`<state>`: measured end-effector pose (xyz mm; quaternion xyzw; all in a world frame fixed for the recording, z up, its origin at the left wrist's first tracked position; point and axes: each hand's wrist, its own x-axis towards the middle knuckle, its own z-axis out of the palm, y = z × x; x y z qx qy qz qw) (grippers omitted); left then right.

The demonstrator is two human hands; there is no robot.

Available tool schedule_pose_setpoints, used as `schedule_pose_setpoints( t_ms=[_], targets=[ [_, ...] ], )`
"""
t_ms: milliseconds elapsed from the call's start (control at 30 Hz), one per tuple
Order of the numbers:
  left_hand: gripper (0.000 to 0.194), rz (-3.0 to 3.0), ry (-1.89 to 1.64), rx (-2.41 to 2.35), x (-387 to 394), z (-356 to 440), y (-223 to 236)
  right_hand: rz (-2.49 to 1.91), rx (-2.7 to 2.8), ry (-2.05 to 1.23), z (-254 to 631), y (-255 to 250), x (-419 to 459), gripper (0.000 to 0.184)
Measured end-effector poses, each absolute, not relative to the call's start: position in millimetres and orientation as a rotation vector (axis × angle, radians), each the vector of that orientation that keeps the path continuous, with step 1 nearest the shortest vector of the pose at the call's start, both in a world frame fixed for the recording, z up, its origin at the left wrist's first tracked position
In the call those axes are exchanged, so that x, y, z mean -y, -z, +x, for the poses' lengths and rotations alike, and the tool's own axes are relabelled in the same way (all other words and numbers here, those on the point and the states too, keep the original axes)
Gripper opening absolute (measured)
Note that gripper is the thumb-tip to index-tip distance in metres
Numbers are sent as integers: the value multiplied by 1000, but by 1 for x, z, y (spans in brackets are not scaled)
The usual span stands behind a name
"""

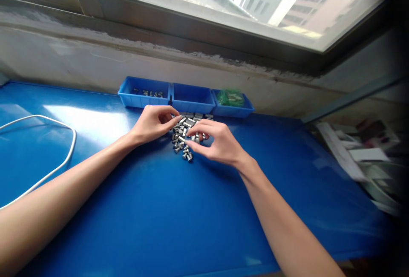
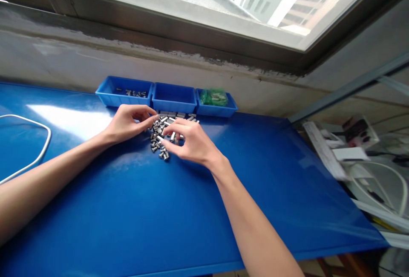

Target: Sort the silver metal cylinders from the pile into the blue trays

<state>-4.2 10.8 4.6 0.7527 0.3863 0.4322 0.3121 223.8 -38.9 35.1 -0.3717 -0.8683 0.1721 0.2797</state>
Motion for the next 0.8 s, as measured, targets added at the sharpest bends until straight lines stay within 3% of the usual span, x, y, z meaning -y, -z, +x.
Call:
schedule_pose_setpoints(
  t_ms=[133, 433, 633, 800],
  targets=[
    [27, 2008, -1187, -1050, -10, -5, -5, -992, 2478, -653, 223, -44, 47, 32],
    [23, 2148, -1267, -1214, -8, -4, -4, -1010, 2456, -595, 218, -28, 42, 13],
    [26, 2560, -936, -1591, -1, -4, 0, -1027, 2490, -389, 213, -30, 44, 13],
    [26, 2547, -932, -1492, -1, -5, 2, -1062, 2495, -308, 207, -31, 47, 17]
  ],
)
